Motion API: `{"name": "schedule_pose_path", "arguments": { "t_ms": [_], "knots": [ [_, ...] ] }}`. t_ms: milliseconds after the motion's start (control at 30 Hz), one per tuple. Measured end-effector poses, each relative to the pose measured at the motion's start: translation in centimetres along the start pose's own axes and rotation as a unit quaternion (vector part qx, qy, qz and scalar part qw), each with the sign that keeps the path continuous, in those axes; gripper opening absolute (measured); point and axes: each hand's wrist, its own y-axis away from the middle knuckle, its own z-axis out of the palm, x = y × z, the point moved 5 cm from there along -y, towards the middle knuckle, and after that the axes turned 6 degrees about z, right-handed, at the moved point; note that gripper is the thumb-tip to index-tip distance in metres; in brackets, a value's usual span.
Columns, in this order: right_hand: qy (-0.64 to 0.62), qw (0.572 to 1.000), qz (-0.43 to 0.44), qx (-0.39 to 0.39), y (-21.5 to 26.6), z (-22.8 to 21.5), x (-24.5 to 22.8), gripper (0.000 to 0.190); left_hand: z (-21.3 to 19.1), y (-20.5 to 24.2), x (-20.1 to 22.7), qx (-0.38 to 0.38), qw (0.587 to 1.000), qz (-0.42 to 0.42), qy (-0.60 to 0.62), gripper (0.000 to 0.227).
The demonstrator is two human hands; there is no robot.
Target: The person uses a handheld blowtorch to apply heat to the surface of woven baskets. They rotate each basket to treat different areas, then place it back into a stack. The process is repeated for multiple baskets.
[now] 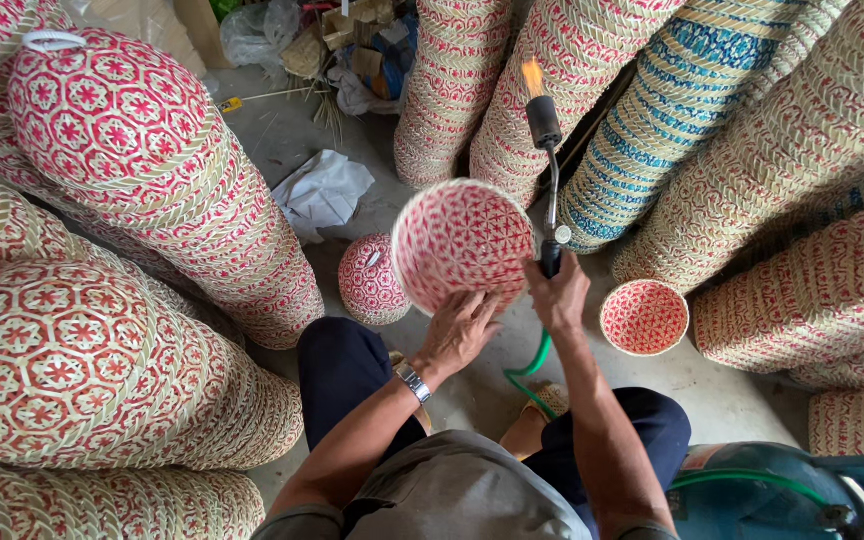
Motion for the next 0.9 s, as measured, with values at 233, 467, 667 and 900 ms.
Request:
{"name": "schedule_pose_path", "arguments": {
  "t_ms": [233, 467, 667, 900],
  "knots": [
    [0.096, 0.991, -0.064, -0.064, -1.2, -4.1, 1.9, 0.041, -5.7, -3.3, -8.6, 0.081, 0.989, -0.120, 0.027, 0.070],
    [0.124, 0.977, -0.129, -0.117, -0.5, -3.7, -0.1, 0.046, -0.8, -1.8, -11.8, -0.197, 0.944, -0.173, 0.199, 0.045],
    [0.046, 0.992, -0.006, -0.121, 0.9, -5.4, -0.2, 0.032, 2.8, 4.4, -15.9, -0.169, 0.885, -0.363, 0.237, 0.023],
    [0.107, 0.958, -0.043, -0.263, 5.5, -3.5, -0.6, 0.024, 4.9, 9.7, -18.0, 0.088, 0.705, -0.496, 0.499, 0.038]
  ]
}}
